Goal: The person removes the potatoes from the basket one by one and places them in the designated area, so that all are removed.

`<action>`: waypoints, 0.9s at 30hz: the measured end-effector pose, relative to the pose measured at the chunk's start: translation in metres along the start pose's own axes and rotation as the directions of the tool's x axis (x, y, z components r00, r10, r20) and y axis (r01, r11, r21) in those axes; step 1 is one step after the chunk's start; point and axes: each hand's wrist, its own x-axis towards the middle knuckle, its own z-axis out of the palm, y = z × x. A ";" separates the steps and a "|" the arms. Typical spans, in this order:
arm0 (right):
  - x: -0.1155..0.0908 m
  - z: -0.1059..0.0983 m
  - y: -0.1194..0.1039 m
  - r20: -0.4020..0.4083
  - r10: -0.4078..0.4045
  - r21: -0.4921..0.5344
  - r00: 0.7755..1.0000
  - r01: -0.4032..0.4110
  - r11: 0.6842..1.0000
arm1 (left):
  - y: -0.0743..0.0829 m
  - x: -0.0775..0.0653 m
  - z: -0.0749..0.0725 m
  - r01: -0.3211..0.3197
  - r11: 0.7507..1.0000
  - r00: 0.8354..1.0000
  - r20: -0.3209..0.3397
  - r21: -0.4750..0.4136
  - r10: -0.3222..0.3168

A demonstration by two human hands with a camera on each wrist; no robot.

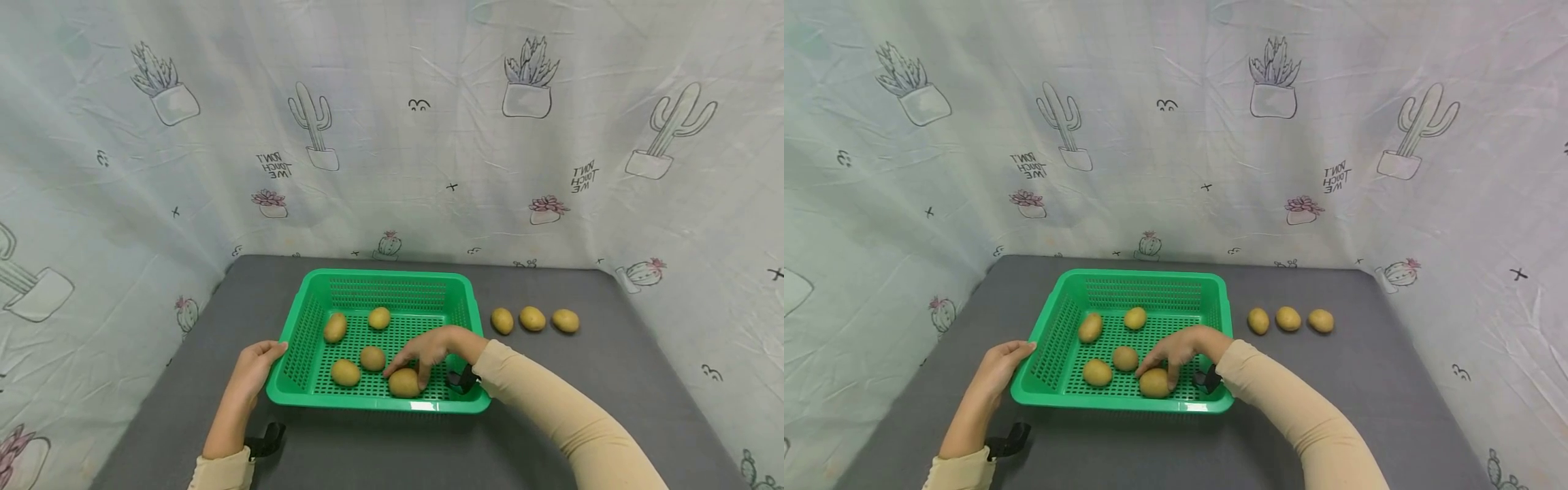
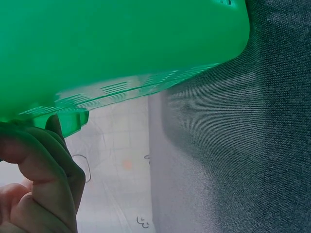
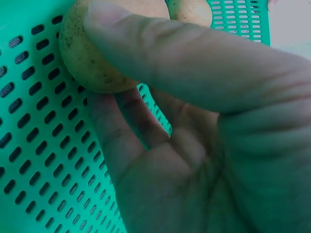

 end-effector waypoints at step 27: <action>-0.001 -0.004 0.002 -0.064 -0.052 0.057 0.997 0.055 0.997 | -0.002 0.001 0.000 0.006 1.000 1.000 0.003 -0.029 -0.006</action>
